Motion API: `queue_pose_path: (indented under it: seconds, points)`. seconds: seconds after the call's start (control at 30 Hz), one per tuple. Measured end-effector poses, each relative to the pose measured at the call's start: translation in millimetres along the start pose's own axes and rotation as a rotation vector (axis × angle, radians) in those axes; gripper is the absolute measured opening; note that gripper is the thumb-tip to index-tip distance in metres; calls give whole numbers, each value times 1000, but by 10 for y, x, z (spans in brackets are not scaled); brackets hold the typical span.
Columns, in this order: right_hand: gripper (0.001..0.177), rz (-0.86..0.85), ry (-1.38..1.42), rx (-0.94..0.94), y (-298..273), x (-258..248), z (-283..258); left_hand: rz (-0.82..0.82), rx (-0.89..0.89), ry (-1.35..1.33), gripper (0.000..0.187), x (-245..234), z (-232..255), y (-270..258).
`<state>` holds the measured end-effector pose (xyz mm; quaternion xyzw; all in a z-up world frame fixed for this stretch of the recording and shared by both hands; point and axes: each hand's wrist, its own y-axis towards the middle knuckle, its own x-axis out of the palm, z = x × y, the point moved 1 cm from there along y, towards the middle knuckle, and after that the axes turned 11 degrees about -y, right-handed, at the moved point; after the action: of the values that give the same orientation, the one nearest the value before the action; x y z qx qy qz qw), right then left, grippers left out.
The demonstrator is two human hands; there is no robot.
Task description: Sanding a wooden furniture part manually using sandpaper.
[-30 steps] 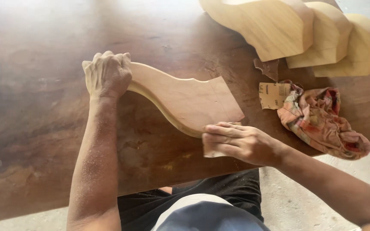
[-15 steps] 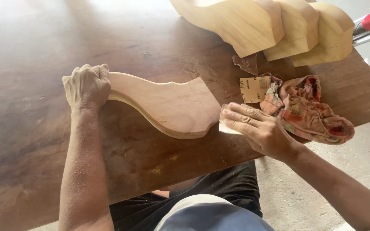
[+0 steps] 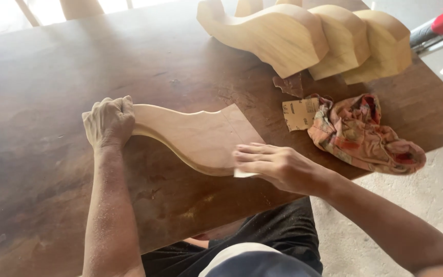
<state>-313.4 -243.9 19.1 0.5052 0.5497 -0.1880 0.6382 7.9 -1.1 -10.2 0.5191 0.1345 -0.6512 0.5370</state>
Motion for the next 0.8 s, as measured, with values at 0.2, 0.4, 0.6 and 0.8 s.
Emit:
queue_pose_path:
  seconds: [0.2, 0.4, 0.6, 0.8]
  points:
    - [31, 25, -41, -56, 589, 561, -2, 5, -2, 4, 41, 17, 96, 69]
    - [24, 87, -20, -52, 677, 487, -107, -70, -31, -21, 43, -8, 39, 81]
    - [25, 55, -23, 48, 149, 125, 35, -11, 9, 10, 45, -4, 92, 38]
    - [18, 50, -6, -53, 971, 601, -4, -13, 36, 9, 42, -10, 57, 65]
